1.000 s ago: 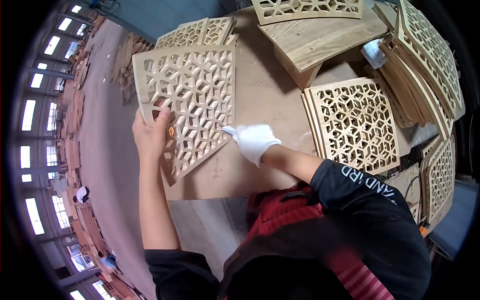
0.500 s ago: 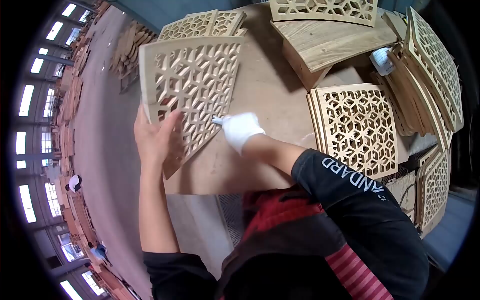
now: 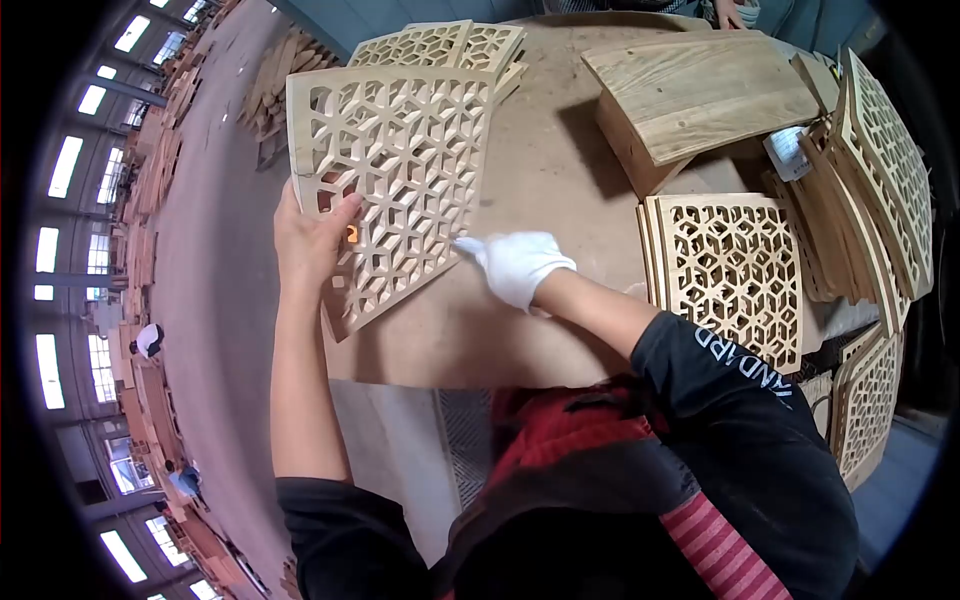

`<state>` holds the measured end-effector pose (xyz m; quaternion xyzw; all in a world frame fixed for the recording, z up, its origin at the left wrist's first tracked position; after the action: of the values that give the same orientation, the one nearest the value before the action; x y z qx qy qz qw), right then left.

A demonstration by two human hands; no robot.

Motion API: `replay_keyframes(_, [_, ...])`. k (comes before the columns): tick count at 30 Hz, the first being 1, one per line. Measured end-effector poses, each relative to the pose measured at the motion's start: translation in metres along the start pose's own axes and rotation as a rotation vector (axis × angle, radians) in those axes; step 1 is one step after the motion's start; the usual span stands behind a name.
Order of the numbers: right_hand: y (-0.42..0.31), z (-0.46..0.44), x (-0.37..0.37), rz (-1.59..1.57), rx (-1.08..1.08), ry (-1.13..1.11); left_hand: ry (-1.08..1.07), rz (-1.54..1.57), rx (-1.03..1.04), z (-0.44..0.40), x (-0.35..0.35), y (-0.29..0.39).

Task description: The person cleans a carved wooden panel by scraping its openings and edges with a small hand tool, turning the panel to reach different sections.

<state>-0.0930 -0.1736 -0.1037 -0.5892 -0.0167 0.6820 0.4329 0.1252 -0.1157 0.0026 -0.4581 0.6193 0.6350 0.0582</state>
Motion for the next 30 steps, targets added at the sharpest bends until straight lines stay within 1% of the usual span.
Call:
replay_keyframes(1, [-0.002,0.003,-0.004,-0.010,0.035,-0.086,0.002,-0.021,0.018,-0.003,0.001,-0.002])
replay_keyframes(2, [-0.003,0.002,-0.004,-0.006,0.024,-0.056,0.005,-0.039,0.038,-0.004,0.002,-0.003])
replay_keyframes(4, [-0.002,-0.004,0.003,0.007,0.000,0.002,-0.030,0.050,-0.058,-0.003,0.003,0.005])
replay_keyframes(5, [0.002,-0.011,0.012,0.016,-0.018,0.065,-0.045,0.093,-0.101,-0.003,0.004,0.010])
replay_keyframes(8, [0.008,-0.030,0.032,-0.001,-0.082,0.335,-0.067,0.016,-0.037,-0.006,0.004,0.016])
replay_keyframes(9, [-0.002,-0.027,0.017,-0.060,0.046,0.209,-0.080,0.135,-0.048,-0.006,0.006,0.012])
replay_keyframes(10, [0.001,-0.027,0.017,0.011,0.049,0.140,-0.079,0.055,-0.090,-0.003,0.008,0.018])
replay_keyframes(12, [0.006,-0.023,0.023,0.151,0.061,0.002,-0.073,0.067,-0.030,0.009,0.018,0.003])
replay_keyframes(14, [0.010,-0.014,0.030,0.111,0.058,0.032,-0.081,0.135,-0.058,0.026,0.024,0.032])
replay_keyframes(15, [0.012,-0.011,0.034,0.093,0.051,0.040,-0.092,0.208,-0.008,0.035,0.029,0.042])
replay_keyframes(16, [0.012,-0.007,0.035,0.102,0.093,0.034,-0.084,0.048,0.046,0.045,0.031,0.064])
replay_keyframes(18, [0.009,0.002,0.034,0.123,0.167,0.011,-0.120,0.000,0.076,0.054,0.034,0.072])
replay_keyframes(19, [0.008,0.002,0.035,0.124,0.191,0.012,-0.131,-0.042,0.040,0.054,0.035,0.080])
replay_keyframes(22, [0.001,-0.005,0.029,0.213,0.145,-0.016,-0.052,0.085,0.066,0.042,0.036,0.054])
replay_keyframes(23, [0.003,-0.013,0.035,0.174,0.159,0.030,-0.047,0.109,0.034,0.038,0.033,0.047])
replay_keyframes(24, [0.005,-0.014,0.038,0.159,0.139,0.048,-0.036,0.301,-0.017,0.039,0.033,0.045])
replay_keyframes(26, [0.008,-0.016,0.041,0.124,0.099,0.093,0.007,0.104,-0.020,0.042,0.025,0.046])
replay_keyframes(27, [0.002,0.002,0.020,0.165,0.031,-0.021,0.020,0.155,0.009,0.045,0.026,0.038])
replay_keyframes(28, [0.006,0.003,0.025,0.135,0.052,0.053,0.032,0.210,0.042,0.046,0.027,0.038])
replay_keyframes(29, [0.010,0.003,0.040,0.111,0.075,0.130,0.041,-0.015,0.068,0.050,0.023,0.044])
replay_keyframes(30, [0.013,0.001,0.052,0.093,0.099,0.208,0.039,0.011,0.098,0.052,0.023,0.039])
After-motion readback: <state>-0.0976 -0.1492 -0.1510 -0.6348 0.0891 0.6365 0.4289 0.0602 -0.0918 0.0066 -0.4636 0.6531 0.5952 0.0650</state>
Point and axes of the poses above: each hand's wrist, its own z-axis away from the middle knuckle, its own x-axis out of the palm, y = z × x, the point moved 2 cm from there along -z, towards the middle knuckle, and after that the axes turned 1 degree about -y, right-handed, at the moved point
